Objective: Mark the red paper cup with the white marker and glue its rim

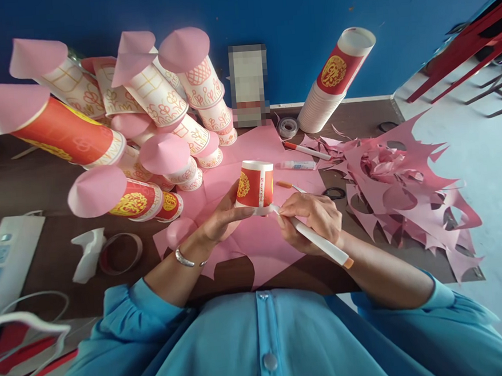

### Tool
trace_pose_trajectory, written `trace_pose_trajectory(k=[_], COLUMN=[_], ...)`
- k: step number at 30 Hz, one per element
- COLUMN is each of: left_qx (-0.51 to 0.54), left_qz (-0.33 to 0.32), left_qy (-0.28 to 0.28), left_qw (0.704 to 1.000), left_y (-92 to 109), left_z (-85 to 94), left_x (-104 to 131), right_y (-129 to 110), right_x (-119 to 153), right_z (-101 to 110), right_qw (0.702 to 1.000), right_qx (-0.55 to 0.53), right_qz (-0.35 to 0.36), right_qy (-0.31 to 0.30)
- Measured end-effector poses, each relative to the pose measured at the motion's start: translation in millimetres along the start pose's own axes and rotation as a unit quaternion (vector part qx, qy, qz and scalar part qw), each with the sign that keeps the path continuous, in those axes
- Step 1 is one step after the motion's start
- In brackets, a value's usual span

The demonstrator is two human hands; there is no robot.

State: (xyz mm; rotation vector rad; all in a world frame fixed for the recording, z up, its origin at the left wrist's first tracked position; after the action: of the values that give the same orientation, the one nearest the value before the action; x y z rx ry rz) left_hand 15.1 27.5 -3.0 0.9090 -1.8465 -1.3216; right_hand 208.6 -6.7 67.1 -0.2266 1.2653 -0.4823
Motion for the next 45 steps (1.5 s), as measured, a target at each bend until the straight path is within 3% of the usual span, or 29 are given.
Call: trace_pose_trajectory(k=[17,30,45], left_qx=[0.001,-0.003,-0.007], left_qz=[-0.012,0.005,-0.007], left_qy=[-0.022,-0.029,-0.014], left_qw=[1.000,1.000,1.000], left_y=[-6.0,1.1,-1.1], left_z=[2.6,-2.7,0.8], left_x=[0.0,2.8,3.3], right_y=[3.6,7.0,5.6], right_x=[-3.2,1.4,-2.9], right_z=[0.2,-4.0,1.2], right_qw=[0.999,0.999,0.998], right_qx=[0.024,0.023,0.030], right_qz=[-0.030,-0.029,-0.042], right_qy=[-0.018,-0.010,-0.023])
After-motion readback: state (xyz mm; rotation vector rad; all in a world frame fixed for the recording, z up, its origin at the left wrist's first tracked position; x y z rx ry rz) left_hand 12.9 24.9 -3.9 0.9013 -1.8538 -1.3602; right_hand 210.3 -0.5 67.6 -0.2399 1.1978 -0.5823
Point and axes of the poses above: each hand's wrist, its own x-axis away from the middle knuckle, its own z-axis out of the back of the hand, y = z × x, the point moved 3 cm from there along -x, towards the middle knuckle, and after that the axes turned 14 degrees about -x, right-handed, at the moved point
